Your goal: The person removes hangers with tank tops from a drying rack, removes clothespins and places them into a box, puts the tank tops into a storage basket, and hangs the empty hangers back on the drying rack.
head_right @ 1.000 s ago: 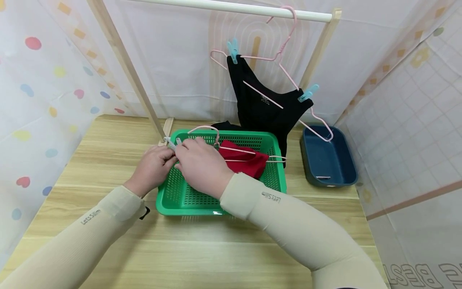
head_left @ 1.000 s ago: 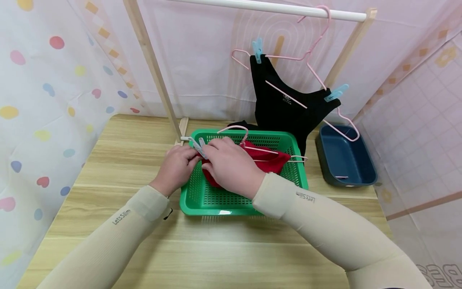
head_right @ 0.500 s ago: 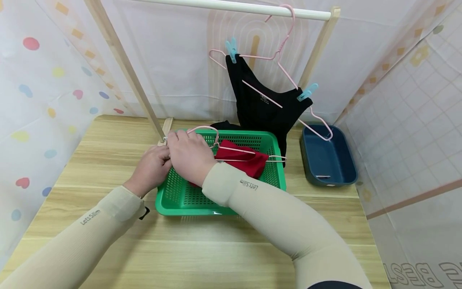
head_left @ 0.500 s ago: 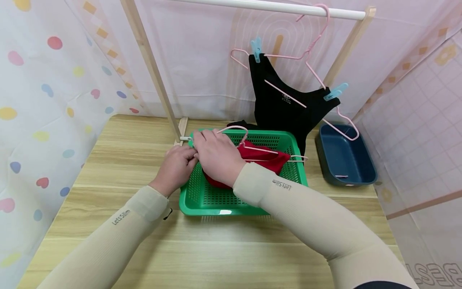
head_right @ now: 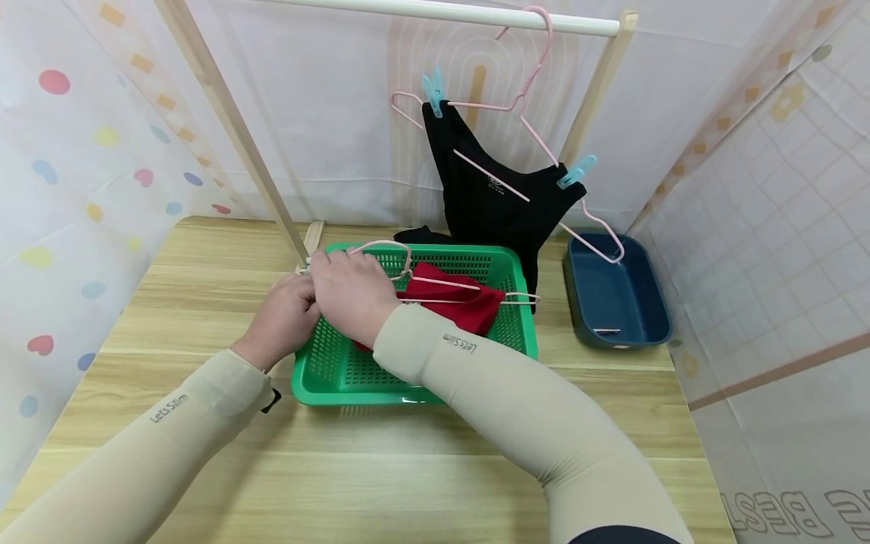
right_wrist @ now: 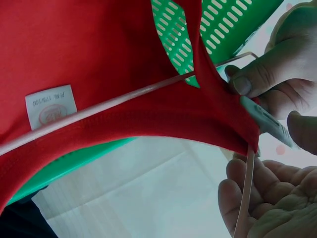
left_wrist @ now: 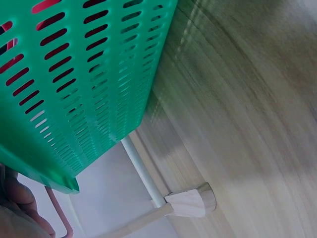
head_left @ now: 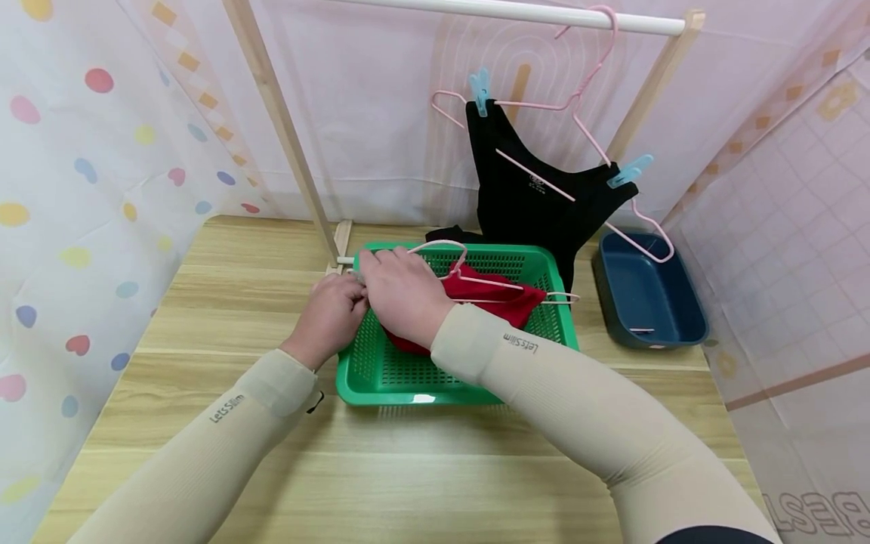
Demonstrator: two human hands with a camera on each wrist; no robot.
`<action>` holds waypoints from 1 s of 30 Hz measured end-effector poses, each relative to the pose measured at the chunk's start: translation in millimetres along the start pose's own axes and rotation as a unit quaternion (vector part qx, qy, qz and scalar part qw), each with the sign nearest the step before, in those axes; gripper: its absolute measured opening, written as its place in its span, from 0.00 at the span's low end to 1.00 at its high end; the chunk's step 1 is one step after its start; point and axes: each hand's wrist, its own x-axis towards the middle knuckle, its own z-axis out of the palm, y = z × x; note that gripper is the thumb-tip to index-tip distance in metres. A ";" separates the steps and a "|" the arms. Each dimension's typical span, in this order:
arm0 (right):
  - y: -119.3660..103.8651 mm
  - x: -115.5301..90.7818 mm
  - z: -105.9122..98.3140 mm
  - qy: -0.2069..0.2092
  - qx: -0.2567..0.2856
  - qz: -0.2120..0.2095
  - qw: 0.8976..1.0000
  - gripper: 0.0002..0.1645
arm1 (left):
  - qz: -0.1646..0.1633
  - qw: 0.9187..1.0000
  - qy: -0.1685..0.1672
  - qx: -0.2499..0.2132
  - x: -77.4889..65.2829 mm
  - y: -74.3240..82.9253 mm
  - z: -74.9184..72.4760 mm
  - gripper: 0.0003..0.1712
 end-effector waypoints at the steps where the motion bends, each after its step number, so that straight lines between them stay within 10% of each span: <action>1: -0.5 0.3 0.2 0.000 0.000 -0.001 1.000 0.12 | -0.001 1.000 -0.003 0.006 0.2 0.5 -0.4 0.12; 30: -4.5 -2.7 4.9 -0.001 -0.018 -0.028 0.999 0.15 | -0.009 1.000 0.000 0.014 0.1 1.5 -0.3 0.08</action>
